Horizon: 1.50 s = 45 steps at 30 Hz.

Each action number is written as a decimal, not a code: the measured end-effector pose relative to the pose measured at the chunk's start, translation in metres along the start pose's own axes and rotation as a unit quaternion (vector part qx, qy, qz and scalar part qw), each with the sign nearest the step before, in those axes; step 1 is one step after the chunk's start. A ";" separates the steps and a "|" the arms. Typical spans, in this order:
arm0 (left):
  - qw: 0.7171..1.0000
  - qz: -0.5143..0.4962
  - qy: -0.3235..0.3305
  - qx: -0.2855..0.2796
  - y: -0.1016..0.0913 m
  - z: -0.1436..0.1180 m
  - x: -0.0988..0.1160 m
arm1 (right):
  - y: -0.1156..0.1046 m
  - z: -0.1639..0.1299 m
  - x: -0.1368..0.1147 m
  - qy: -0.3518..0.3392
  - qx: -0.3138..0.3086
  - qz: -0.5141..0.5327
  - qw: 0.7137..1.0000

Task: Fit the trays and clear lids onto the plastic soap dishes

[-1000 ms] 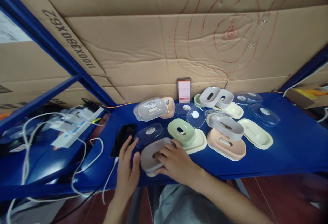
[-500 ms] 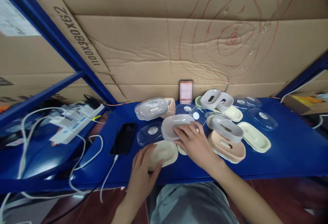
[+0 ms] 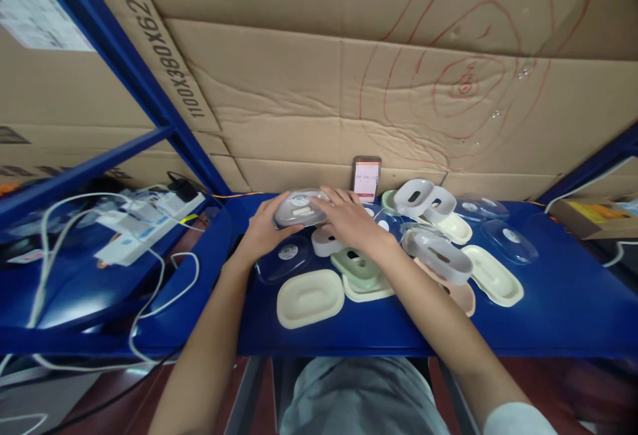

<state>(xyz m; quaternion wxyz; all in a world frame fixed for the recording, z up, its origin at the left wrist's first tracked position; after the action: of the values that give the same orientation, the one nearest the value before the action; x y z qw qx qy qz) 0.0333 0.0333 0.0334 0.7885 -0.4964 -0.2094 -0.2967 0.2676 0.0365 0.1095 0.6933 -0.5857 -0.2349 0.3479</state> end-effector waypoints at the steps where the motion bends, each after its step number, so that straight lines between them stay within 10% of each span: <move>1: 1.000 -0.008 0.003 0.004 -0.001 -0.004 0.001 | 0.003 0.012 0.003 0.003 -0.008 0.018 1.000; 10: 0.980 -0.198 0.002 -0.010 -0.019 -0.011 0.005 | -0.002 0.025 0.038 -0.018 -0.036 0.277 0.960; 21: 0.974 -0.199 -0.080 0.075 -0.001 -0.005 -0.024 | -0.029 0.014 0.016 0.043 -0.028 0.110 0.993; 45: 0.994 -0.092 -0.054 0.032 -0.007 -0.005 -0.011 | 0.059 0.041 0.045 0.091 -0.086 0.038 0.991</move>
<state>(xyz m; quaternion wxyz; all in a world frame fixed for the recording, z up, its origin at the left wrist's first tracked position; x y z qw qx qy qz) 0.0202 0.0297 0.0293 0.7607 -0.4653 -0.3056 -0.3339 0.2544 0.1014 0.0571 0.6452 -0.6808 -0.1777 0.2977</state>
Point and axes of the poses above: each hand's wrist, its own z-axis towards the middle knuckle, its own y-axis out of the palm, x = y × z, the point moved 4 cm from there along z, towards the middle knuckle, and after that the axes turned 1 degree about -y, right-handed, at the moved point
